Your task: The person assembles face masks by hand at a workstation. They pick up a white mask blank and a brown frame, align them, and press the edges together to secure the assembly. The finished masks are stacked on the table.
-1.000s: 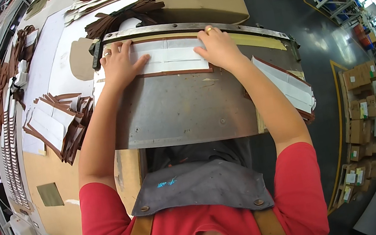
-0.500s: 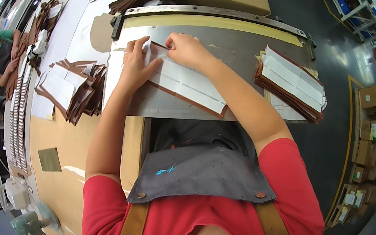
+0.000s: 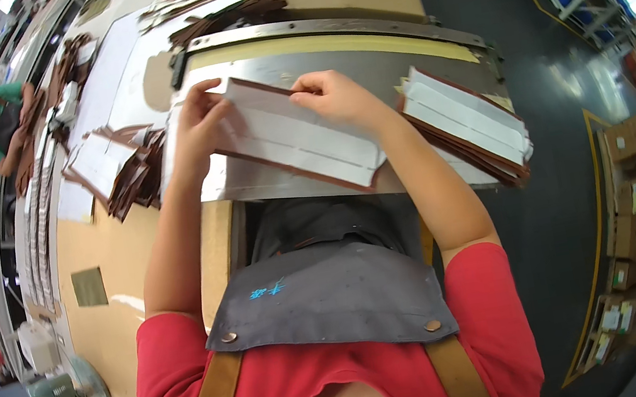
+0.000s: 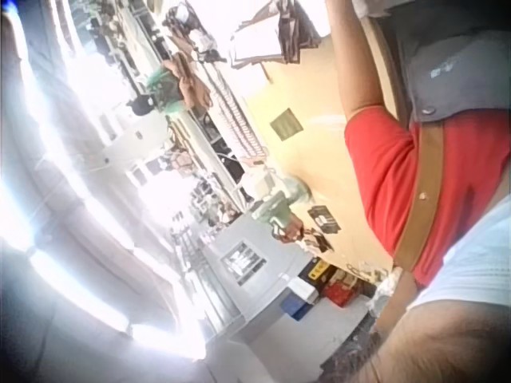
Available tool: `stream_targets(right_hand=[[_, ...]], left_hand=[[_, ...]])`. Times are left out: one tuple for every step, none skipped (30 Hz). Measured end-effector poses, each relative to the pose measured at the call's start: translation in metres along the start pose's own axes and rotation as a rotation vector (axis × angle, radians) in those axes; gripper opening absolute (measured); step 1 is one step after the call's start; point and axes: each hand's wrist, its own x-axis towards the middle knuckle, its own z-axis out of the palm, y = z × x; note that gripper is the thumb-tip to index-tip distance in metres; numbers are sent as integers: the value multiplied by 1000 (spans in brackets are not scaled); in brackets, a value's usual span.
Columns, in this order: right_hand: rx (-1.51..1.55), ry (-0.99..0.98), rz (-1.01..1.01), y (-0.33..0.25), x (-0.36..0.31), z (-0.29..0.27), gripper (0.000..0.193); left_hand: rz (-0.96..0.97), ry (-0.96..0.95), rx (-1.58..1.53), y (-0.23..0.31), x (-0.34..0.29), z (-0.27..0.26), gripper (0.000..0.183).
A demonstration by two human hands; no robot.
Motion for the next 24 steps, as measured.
stream_targets(right_hand=[[11,37,-21,-4,-10,-2,18],[22,68,-47,-10,-20,-7,19],[-28,147,-100,-20,-31,-18,19],[-78,224,-154,-34,-45,-33,20],[-127,289,-211,-47,-58,-46,21],[-88,344,-185,-58,-74,-70,21],[-43,389,-168,-60,-86,-96,21],[-45,340,-122,-54,-96,-119,23],[-47,289,-79,-46,-105,-143,24],[-200,264,5,-31,-111,-164,25],[-350,235,90,-2,-113,-181,26],[-503,202,171,31,-116,-194,27],[-587,288,172,79,-128,-199,29],[-668,242,212,100,-134,-191,31],[-616,305,124,115,-139,-182,31],[-601,335,30,108,-139,-164,30],[-614,347,-24,107,-141,-151,29],[-596,355,31,102,-144,-135,29],[-548,369,63,97,-144,-115,31],[-628,412,-37,90,-145,-93,31],[-822,397,-42,86,-143,-75,31],[-811,368,-54,80,-139,-54,32],[-803,345,-62,72,-136,-29,33],[-815,320,-90,65,-126,-25,33]], left_hand=[[25,-13,14,11,-3,4,33],[97,-17,-9,16,-5,7,34],[164,-8,-28,22,-8,8,34],[199,34,11,32,-9,10,34],[232,88,54,41,-14,11,35],[215,89,27,44,-15,15,31],[182,34,32,47,-21,21,30],[149,-17,37,48,-28,29,28],[117,-66,42,48,-35,36,27],[111,-165,10,33,-40,43,23],[63,-270,-2,28,-53,56,23],[-6,-393,12,16,-65,66,23],[-67,-505,102,9,-79,79,25],[-255,-650,-9,6,-94,88,25],[-229,-791,98,10,-104,96,30],[-251,-904,83,-5,-115,101,36],[-264,-922,45,-18,-125,110,40],[-269,-900,24,-37,-133,121,48],[-324,-860,59,-38,-137,128,57],[-336,-818,70,-41,-140,134,66],[-337,-773,50,-42,-141,139,68],[-321,-749,-34,-41,-142,140,69],[-297,-732,-117,-36,-141,139,70],[-284,-697,-126,-35,-143,132,70]])
